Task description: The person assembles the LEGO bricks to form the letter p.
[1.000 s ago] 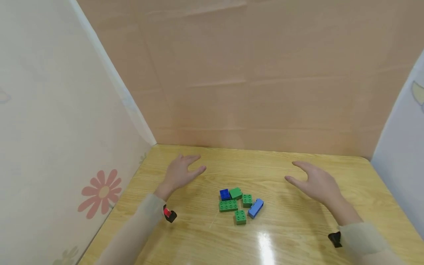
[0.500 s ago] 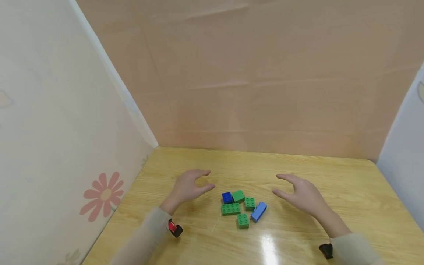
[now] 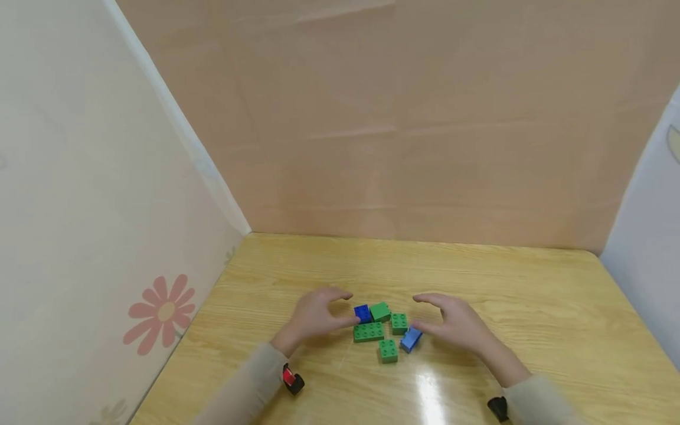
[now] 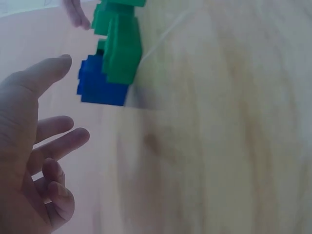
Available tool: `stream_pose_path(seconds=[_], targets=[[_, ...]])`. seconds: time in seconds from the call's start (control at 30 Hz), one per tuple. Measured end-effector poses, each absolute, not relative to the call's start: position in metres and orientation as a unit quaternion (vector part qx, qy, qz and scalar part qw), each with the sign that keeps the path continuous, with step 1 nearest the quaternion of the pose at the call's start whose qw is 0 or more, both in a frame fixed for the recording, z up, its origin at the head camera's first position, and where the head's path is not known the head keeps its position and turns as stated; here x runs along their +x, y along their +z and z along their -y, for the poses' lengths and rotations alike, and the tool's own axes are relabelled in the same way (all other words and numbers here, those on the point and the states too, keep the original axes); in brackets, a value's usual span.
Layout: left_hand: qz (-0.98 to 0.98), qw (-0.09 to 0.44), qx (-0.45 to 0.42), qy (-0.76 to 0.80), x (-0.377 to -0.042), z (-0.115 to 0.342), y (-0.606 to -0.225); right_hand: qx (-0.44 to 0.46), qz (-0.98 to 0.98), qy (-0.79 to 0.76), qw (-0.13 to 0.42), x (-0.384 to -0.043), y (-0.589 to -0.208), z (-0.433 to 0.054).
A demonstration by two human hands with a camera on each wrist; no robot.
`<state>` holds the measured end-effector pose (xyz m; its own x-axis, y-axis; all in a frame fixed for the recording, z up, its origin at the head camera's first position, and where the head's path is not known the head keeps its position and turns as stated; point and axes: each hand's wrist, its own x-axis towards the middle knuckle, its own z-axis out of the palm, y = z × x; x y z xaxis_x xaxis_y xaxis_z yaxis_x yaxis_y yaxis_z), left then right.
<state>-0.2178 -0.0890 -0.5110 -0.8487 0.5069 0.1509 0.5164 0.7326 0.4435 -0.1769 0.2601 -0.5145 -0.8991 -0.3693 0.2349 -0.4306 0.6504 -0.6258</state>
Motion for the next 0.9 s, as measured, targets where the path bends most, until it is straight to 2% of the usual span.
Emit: stream_pose_path(seconds=[0.2,0.53,0.9], targets=[[0.932,0.011,-0.274,-0.235,-0.218,0.084,-0.525,0.238,0.902,0.361,0.026,-0.178,-0.521,-0.248],[0.930,0.009,-0.276,-0.242,-0.214,0.080,-0.534,0.239,0.902,0.357,-0.048,-0.181,-0.524,-0.240],[0.926,0.016,-0.279,-0.254,-0.214,0.078,-0.532,0.233,0.908,0.343,-0.057,-0.184,-0.519,-0.237]])
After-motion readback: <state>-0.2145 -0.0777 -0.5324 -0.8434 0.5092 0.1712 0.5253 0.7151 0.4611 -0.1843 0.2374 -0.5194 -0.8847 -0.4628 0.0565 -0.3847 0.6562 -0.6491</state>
